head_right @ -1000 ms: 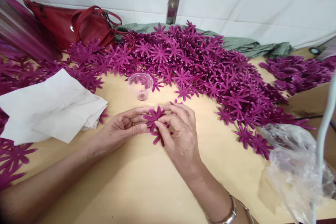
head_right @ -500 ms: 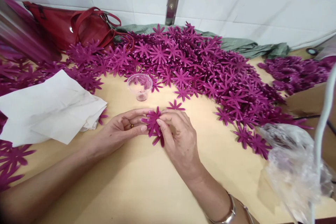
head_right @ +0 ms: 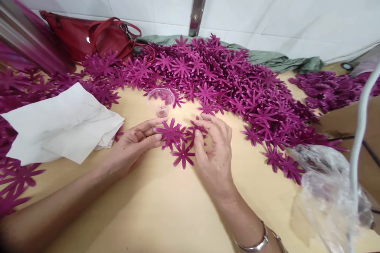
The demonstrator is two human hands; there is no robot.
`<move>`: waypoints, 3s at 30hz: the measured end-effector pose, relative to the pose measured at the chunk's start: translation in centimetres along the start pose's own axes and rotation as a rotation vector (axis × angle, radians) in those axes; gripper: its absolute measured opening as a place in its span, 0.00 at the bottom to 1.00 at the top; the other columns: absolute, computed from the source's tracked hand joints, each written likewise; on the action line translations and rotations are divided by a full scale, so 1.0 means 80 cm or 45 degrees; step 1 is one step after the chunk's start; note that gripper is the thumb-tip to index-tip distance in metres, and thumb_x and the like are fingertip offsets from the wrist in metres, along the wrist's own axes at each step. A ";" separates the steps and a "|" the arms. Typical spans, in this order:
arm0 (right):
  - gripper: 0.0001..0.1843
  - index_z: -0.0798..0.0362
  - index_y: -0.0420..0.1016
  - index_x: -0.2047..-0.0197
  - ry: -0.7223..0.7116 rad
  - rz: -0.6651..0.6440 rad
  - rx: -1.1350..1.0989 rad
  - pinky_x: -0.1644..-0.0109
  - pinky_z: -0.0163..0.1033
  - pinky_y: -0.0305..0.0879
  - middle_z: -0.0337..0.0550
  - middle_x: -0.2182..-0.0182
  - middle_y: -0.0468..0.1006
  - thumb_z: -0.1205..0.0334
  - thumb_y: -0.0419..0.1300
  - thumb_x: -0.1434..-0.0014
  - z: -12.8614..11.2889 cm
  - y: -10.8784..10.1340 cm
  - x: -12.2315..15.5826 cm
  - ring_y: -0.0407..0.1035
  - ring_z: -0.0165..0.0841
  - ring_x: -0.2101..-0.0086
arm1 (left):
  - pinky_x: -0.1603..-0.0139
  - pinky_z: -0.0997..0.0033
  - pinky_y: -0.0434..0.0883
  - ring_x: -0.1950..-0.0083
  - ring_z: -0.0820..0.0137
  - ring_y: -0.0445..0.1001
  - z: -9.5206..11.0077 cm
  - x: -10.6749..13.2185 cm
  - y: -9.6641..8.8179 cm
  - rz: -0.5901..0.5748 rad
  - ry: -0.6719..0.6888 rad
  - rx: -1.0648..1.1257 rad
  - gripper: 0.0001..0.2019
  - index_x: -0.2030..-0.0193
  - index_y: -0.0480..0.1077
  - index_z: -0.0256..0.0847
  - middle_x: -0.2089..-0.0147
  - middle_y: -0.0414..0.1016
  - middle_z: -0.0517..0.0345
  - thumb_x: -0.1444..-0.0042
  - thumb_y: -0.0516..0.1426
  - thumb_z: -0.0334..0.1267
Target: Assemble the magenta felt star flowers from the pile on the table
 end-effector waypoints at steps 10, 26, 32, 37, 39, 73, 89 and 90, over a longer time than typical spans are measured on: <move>0.07 0.45 0.81 0.54 -0.223 -0.128 0.026 0.39 0.58 0.68 0.47 0.52 0.81 0.62 0.70 0.36 -0.020 0.018 0.010 0.70 0.46 0.45 | 0.42 0.62 0.78 0.47 0.63 0.83 0.004 0.007 0.025 -0.234 -0.079 -0.028 0.20 0.39 0.77 0.44 0.43 0.84 0.49 0.38 0.67 0.33; 0.10 0.48 0.77 0.61 0.605 0.039 -0.739 0.59 0.38 0.73 0.38 0.67 0.79 0.52 0.64 0.31 0.026 0.015 0.011 0.73 0.33 0.66 | 0.45 0.68 0.76 0.52 0.69 0.84 0.003 0.003 0.016 -0.192 0.024 -0.053 0.18 0.41 0.77 0.44 0.50 0.87 0.53 0.37 0.66 0.35; 0.17 0.49 0.81 0.56 0.904 0.095 -1.255 0.45 0.46 0.76 0.43 0.60 0.85 0.44 0.60 0.30 0.049 0.035 0.011 0.80 0.36 0.59 | 0.50 0.71 0.74 0.54 0.70 0.81 0.004 0.002 0.005 -0.036 0.035 -0.081 0.18 0.40 0.76 0.43 0.50 0.85 0.53 0.37 0.65 0.34; 0.18 0.48 0.82 0.50 0.678 0.095 -0.790 0.35 0.49 0.68 0.45 0.50 0.84 0.45 0.59 0.29 0.040 0.011 0.005 0.76 0.39 0.47 | 0.51 0.70 0.72 0.54 0.69 0.81 0.005 0.003 0.005 -0.017 0.035 -0.084 0.19 0.40 0.76 0.42 0.49 0.85 0.51 0.38 0.66 0.34; 0.15 0.47 0.82 0.49 0.499 0.100 -0.492 0.33 0.51 0.65 0.45 0.48 0.82 0.48 0.59 0.28 0.028 -0.003 0.001 0.74 0.40 0.44 | 0.52 0.70 0.73 0.55 0.69 0.81 0.005 0.003 0.005 -0.015 0.040 -0.095 0.20 0.39 0.76 0.42 0.49 0.85 0.51 0.38 0.65 0.34; 0.04 0.47 0.75 0.54 0.386 0.087 -0.412 0.51 0.46 0.71 0.42 0.59 0.78 0.59 0.61 0.31 0.025 0.001 0.002 0.73 0.37 0.58 | 0.49 0.68 0.77 0.56 0.69 0.82 0.001 0.002 0.008 -0.063 0.029 -0.065 0.18 0.41 0.75 0.41 0.54 0.85 0.53 0.37 0.67 0.37; 0.04 0.46 0.80 0.62 -0.091 -0.179 -0.041 0.37 0.57 0.66 0.45 0.51 0.81 0.64 0.66 0.34 -0.009 0.026 0.012 0.68 0.44 0.44 | 0.51 0.69 0.77 0.58 0.70 0.81 0.006 0.002 0.021 -0.093 0.108 -0.047 0.16 0.44 0.76 0.40 0.57 0.84 0.54 0.39 0.68 0.37; 0.04 0.46 0.79 0.62 -0.077 -0.186 -0.065 0.37 0.57 0.66 0.45 0.51 0.81 0.64 0.65 0.34 -0.009 0.026 0.012 0.69 0.44 0.44 | 0.51 0.69 0.77 0.57 0.70 0.81 0.006 0.002 0.020 -0.090 0.102 -0.048 0.16 0.45 0.76 0.40 0.57 0.84 0.54 0.39 0.68 0.37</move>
Point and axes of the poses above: each hand's wrist, its own x-axis away from the middle knuckle, its own y-axis out of the palm, z = x × y, the point moved 7 cm from there along -x, towards the middle knuckle
